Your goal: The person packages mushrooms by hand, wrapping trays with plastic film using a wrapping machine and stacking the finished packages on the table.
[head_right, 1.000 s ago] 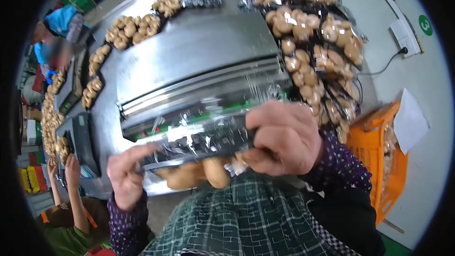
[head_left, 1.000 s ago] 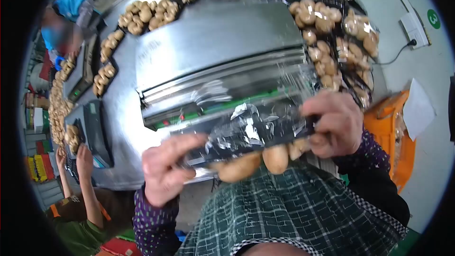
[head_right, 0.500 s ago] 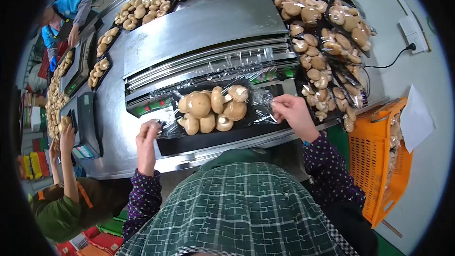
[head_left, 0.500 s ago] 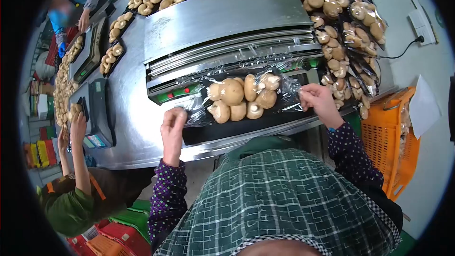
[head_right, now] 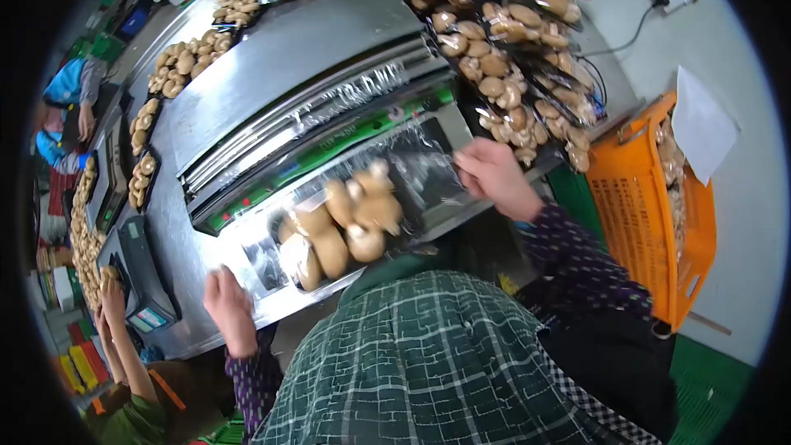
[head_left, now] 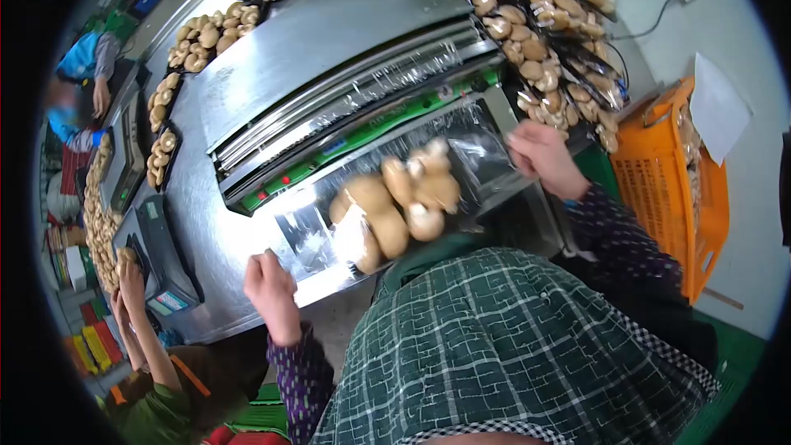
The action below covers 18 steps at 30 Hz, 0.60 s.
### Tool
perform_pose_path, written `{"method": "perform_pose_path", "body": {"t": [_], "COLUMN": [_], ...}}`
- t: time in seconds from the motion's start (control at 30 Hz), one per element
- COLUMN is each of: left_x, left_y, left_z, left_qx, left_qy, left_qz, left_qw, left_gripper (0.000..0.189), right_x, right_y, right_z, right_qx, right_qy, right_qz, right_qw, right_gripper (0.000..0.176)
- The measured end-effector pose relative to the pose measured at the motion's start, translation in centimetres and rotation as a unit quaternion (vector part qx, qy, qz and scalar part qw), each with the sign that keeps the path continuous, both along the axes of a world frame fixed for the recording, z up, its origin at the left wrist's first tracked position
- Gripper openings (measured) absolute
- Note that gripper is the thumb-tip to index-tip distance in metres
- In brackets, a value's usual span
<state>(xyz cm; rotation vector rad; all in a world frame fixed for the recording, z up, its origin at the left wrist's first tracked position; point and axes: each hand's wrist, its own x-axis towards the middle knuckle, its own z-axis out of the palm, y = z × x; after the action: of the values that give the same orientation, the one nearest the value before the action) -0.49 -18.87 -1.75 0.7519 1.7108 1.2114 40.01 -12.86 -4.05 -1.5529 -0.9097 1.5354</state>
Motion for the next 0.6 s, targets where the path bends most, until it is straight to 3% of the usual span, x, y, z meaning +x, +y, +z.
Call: {"method": "perform_pose_path", "body": {"t": [0.07,0.1,0.17,0.23,0.27,0.33,0.43,0.5,0.6], "left_x": [-2.4,-4.4,-3.0,0.5,2.2,5.2,6.7,7.5,8.9], "left_y": [-3.9,-6.4,-7.2,-5.6,-4.9,-3.6,-3.4,-3.5,-2.4], "left_z": [-1.7,-5.1,-6.5,-5.4,-4.4,-3.0,-4.1,-3.7,-2.3], "left_qx": [-0.152,-0.224,-0.326,-0.155,-0.18,-0.089,-0.144,-0.159,-0.164], "left_qy": [0.037,0.043,-0.024,0.196,0.131,0.135,0.058,0.054,0.046], "left_qz": [-0.051,-0.058,-0.1,-0.298,-0.271,-0.314,-0.35,-0.329,-0.315], "left_qw": [0.986,0.972,0.94,0.921,0.936,0.936,0.924,0.929,0.934], "left_gripper": [0.022,0.02,0.02,0.019,0.018,0.019,0.024,0.028,0.032], "right_x": [4.2,5.8,6.1,3.4,3.7,4.4,4.3,3.9,4.1], "right_y": [-3.6,-5.3,-6.5,-6.8,-7.0,-6.6,-8.1,-8.4,-8.3], "right_z": [-0.6,-2.1,-5.4,-5.5,-6.8,-5.1,-5.8,-6.4,-5.1], "right_qx": [-0.106,-0.164,-0.152,-0.111,-0.083,-0.118,-0.158,-0.132,-0.142], "right_qy": [-0.057,-0.093,-0.094,-0.057,-0.038,0.004,0.032,0.039,0.047], "right_qz": [-0.028,-0.053,-0.088,-0.029,-0.041,-0.057,-0.087,-0.131,-0.112], "right_qw": [0.992,0.981,0.98,0.992,0.995,0.991,0.983,0.982,0.982], "right_gripper": [0.012,0.011,0.013,0.013,0.013,0.012,0.012,0.013,0.011]}}
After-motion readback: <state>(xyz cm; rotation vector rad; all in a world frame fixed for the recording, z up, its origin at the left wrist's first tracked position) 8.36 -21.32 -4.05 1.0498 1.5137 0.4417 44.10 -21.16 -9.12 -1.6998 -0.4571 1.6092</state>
